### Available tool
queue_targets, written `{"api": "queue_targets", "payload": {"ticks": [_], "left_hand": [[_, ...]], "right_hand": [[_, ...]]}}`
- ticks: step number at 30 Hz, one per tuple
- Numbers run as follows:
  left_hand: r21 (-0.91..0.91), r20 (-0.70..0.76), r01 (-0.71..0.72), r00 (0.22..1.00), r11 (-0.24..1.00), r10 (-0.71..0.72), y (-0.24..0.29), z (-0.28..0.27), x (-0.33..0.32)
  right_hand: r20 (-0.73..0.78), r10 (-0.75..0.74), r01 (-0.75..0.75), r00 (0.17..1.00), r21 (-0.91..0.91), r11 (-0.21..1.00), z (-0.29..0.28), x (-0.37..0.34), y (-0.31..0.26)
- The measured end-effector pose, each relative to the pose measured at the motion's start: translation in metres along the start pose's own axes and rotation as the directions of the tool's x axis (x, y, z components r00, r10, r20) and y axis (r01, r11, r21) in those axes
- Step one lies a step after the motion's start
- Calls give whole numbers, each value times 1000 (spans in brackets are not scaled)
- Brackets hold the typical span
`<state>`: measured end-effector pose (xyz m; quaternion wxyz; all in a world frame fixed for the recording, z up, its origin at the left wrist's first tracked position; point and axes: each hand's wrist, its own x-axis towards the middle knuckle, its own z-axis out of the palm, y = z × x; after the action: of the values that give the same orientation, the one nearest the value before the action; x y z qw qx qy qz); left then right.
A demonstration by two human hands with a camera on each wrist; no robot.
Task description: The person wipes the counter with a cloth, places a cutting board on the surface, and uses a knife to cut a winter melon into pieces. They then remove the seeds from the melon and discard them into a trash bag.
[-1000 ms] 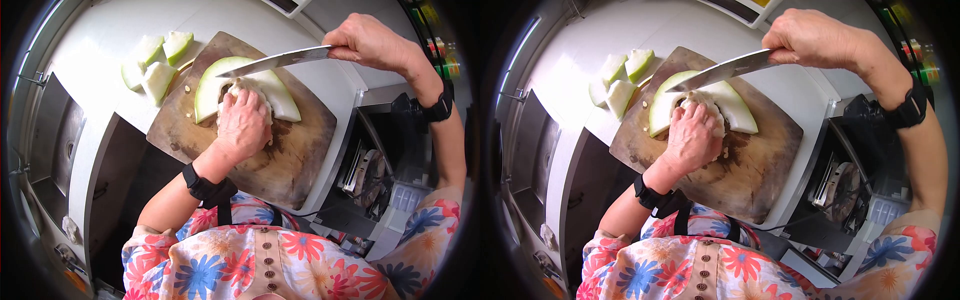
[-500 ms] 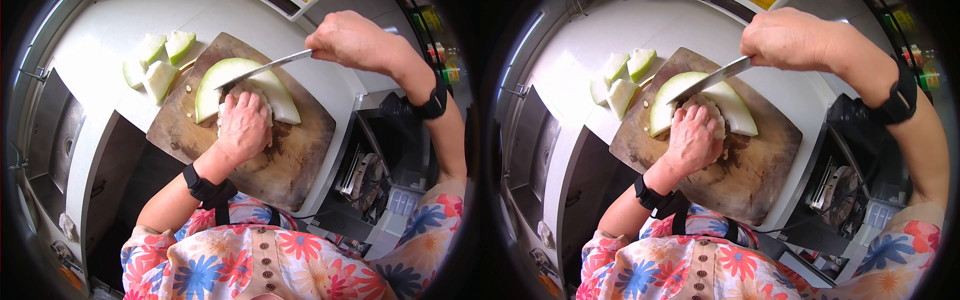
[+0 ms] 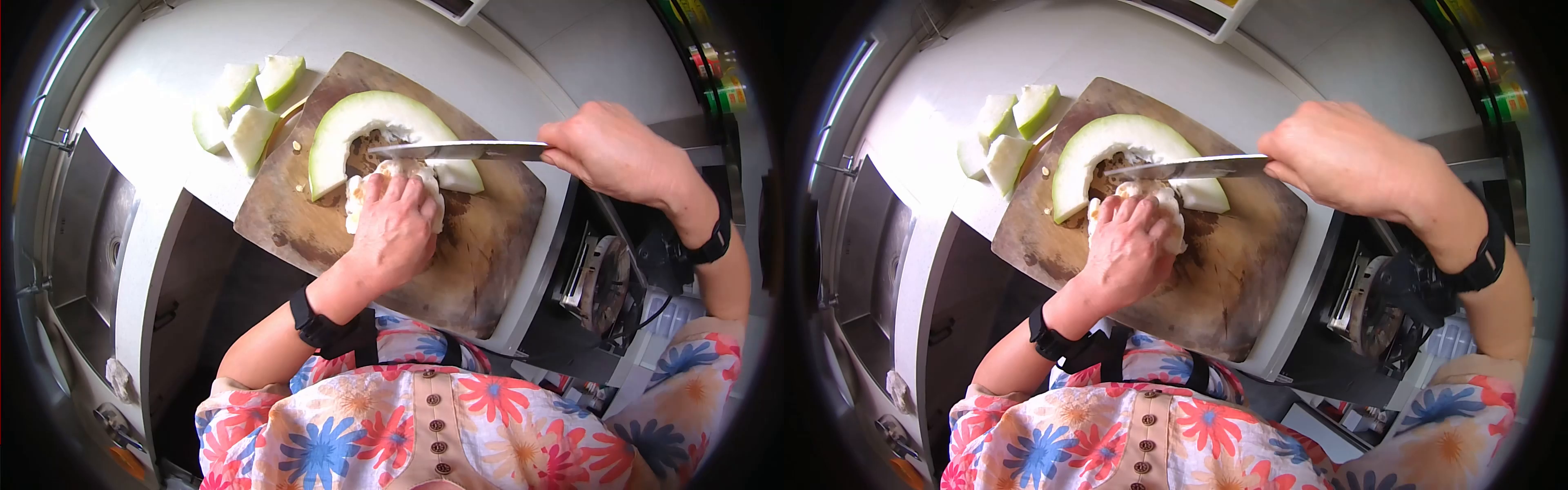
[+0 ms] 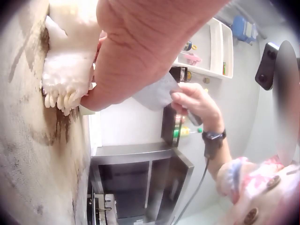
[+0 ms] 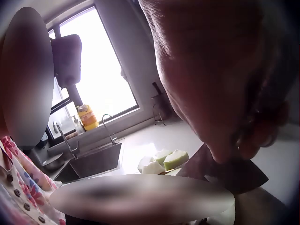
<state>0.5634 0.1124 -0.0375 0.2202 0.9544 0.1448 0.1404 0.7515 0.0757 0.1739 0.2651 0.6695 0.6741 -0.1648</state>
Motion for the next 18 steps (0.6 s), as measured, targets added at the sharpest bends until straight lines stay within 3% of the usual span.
{"api": "queue_targets", "payload": {"ticks": [1,3,4,5,6,8,11,13,15,17,18], "left_hand": [[-18,-36,-12,999,1000,11,-1,-3,-5],[-37,-65,-31,997,999,28,-6,-12,-12],[-30,-25,-9,1000,1000,8,-9,-19,-15],[-19,16,14,1000,1000,-14,-10,-25,-18],[22,111,35,993,999,-38,-13,-28,-16],[63,140,27,989,998,-36,-17,-25,-10],[162,221,16,974,987,-52,-16,-25,8],[153,395,23,915,988,-82,-12,-29,18],[182,388,-12,920,983,-61,-9,-30,22],[155,452,9,888,988,-79,-3,-36,29],[163,417,5,906,987,-74,-3,-31,29]], "right_hand": [[3,5,-5,1000,6,1000,11,-7,5],[-63,131,-103,989,338,936,36,-23,12],[-11,240,-195,971,548,813,48,-33,10],[91,330,-287,940,733,616,63,-44,8],[100,350,-279,931,815,509,83,-55,8],[131,382,-247,915,930,273,125,-74,4],[181,393,-186,901,982,-25,183,-100,-11],[218,420,-159,881,972,-171,208,-113,-27],[253,414,-107,874,933,-343,228,-122,-40],[266,417,-77,869,905,-418,249,-129,-51],[277,413,-35,867,862,-505,256,-130,-56]]}}
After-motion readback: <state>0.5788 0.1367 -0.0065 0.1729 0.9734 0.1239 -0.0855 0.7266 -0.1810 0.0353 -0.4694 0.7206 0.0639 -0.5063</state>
